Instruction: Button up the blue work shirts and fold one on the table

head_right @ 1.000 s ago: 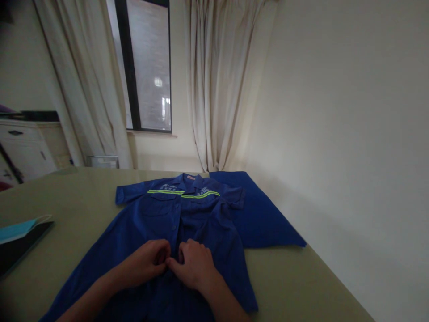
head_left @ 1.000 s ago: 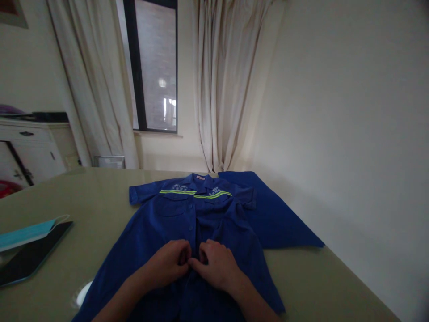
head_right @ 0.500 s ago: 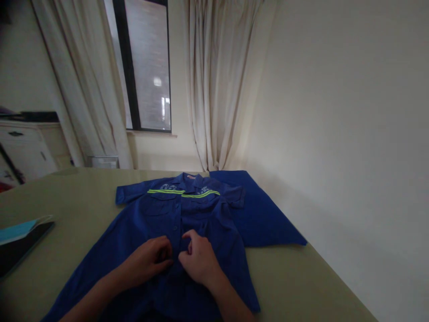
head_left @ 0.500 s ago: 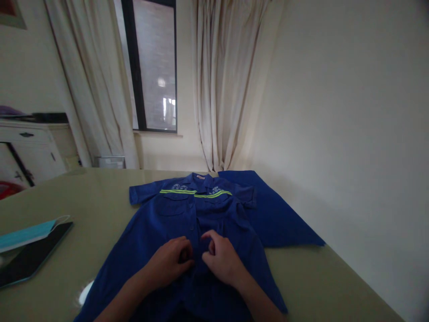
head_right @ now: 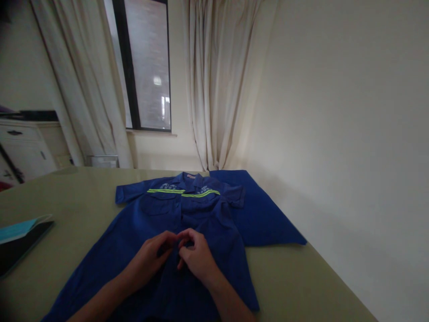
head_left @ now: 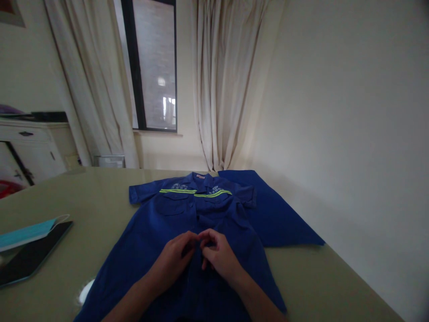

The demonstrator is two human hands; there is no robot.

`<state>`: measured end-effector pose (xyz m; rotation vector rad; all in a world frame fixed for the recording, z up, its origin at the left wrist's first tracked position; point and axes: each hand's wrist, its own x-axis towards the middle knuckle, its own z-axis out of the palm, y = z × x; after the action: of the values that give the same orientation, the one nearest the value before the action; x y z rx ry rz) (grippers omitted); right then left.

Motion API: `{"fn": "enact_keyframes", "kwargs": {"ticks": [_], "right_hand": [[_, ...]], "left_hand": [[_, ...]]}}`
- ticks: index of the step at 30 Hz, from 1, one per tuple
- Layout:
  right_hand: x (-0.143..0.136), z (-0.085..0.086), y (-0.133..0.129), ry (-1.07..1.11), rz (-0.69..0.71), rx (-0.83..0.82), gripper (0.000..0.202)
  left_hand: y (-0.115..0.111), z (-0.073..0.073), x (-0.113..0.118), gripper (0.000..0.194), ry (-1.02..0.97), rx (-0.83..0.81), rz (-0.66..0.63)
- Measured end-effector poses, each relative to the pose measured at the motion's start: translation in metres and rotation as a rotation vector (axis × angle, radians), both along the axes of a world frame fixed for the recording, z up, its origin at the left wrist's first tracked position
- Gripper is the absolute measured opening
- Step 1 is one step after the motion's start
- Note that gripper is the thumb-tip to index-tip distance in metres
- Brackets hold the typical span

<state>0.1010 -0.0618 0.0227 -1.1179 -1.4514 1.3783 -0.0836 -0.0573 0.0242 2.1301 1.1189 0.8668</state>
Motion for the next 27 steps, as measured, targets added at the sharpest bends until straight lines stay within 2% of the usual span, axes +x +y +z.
{"fn": "enact_keyframes", "kwargs": {"ticks": [5, 8, 13, 17, 22, 27], "right_hand": [[0.006, 0.0, 0.004, 0.015, -0.058, 0.032, 0.039], [0.01, 0.005, 0.003, -0.085, -0.056, 0.088, 0.031], [0.013, 0.013, -0.001, -0.317, -0.083, 0.3, 0.013], [0.012, 0.014, -0.003, -0.405, -0.107, 0.387, 0.009], [0.01, 0.013, -0.006, -0.513, -0.125, 0.426, 0.009], [0.01, 0.009, -0.005, -0.497, -0.113, 0.421, 0.01]], "left_hand": [[0.0, 0.003, -0.001, 0.026, -0.019, 0.043, 0.008], [0.001, 0.003, -0.001, 0.023, -0.059, 0.013, 0.054], [0.007, -0.001, -0.003, 0.019, -0.168, -0.138, 0.062], [0.01, -0.002, -0.005, 0.02, -0.269, -0.267, 0.001], [0.007, 0.003, -0.002, 0.027, -0.256, -0.285, 0.02], [0.007, -0.003, 0.0, 0.027, -0.296, -0.339, -0.005]]}}
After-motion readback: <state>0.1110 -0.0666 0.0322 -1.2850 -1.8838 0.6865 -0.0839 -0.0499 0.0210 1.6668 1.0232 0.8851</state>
